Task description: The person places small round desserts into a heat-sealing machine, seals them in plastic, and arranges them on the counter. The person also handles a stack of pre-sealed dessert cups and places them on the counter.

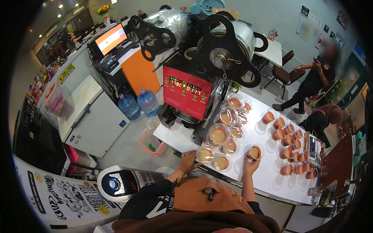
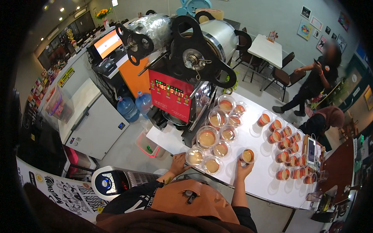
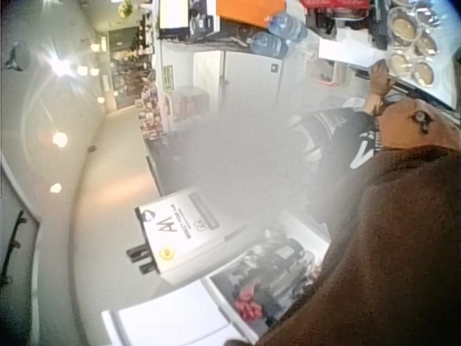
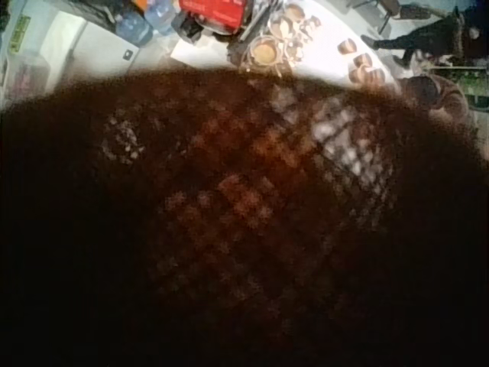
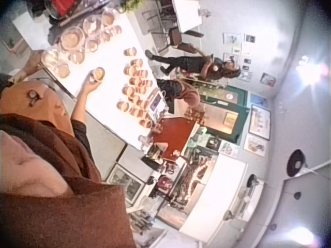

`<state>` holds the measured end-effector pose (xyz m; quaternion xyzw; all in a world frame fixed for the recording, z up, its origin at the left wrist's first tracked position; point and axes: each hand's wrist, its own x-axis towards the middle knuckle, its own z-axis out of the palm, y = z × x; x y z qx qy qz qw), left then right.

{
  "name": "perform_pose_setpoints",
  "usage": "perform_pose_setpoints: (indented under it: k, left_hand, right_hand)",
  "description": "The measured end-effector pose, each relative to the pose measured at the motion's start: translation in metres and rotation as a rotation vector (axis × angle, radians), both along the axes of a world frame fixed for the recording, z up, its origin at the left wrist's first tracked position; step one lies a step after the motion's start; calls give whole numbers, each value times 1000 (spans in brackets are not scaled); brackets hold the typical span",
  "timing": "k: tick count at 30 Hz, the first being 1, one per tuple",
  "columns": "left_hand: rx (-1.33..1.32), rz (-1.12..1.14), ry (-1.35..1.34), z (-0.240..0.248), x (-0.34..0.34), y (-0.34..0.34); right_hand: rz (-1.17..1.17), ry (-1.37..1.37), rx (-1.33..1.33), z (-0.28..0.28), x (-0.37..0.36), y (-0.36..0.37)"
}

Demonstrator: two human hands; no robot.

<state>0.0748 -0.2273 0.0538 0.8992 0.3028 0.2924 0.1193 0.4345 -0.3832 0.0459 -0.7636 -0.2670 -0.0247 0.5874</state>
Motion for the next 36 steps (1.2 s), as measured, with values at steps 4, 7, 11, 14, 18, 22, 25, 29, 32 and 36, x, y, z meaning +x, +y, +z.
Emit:
perform_pose_setpoints:
  k: [4,7,11,14,18,22,25,29,32,36]
  left_hand:
    - [36,13,11,-1,-1,1]
    - [36,2,8,-1,-1,1]
    - [32,10,15,0,-1,1]
    - [33,8,23,0,-1,0]
    - [41,11,8,-3,-1,0]
    - [25,9,8,-3,-1,0]
    - [3,0,42,0,-3,0]
    - [9,5,32,-2,-3,0]
    - [2,7,31,-1,-2,1]
    - [-9,14,24,-1,-2,0]
  right_hand:
    - [17,49,-51,10,-5,2]
    - [47,44,26,10,-5,3]
    - [43,39,18,8,-4,2]
    - [42,54,33,8,-4,2]
    - [51,65,59,3,-2,2]
    - [49,39,34,6,-3,3]
    - [46,29,21,7,-3,3]
    - [33,54,47,5,-4,4]
    - [22,35,13,1,-1,1]
    - [27,29,-7,3,-1,3]
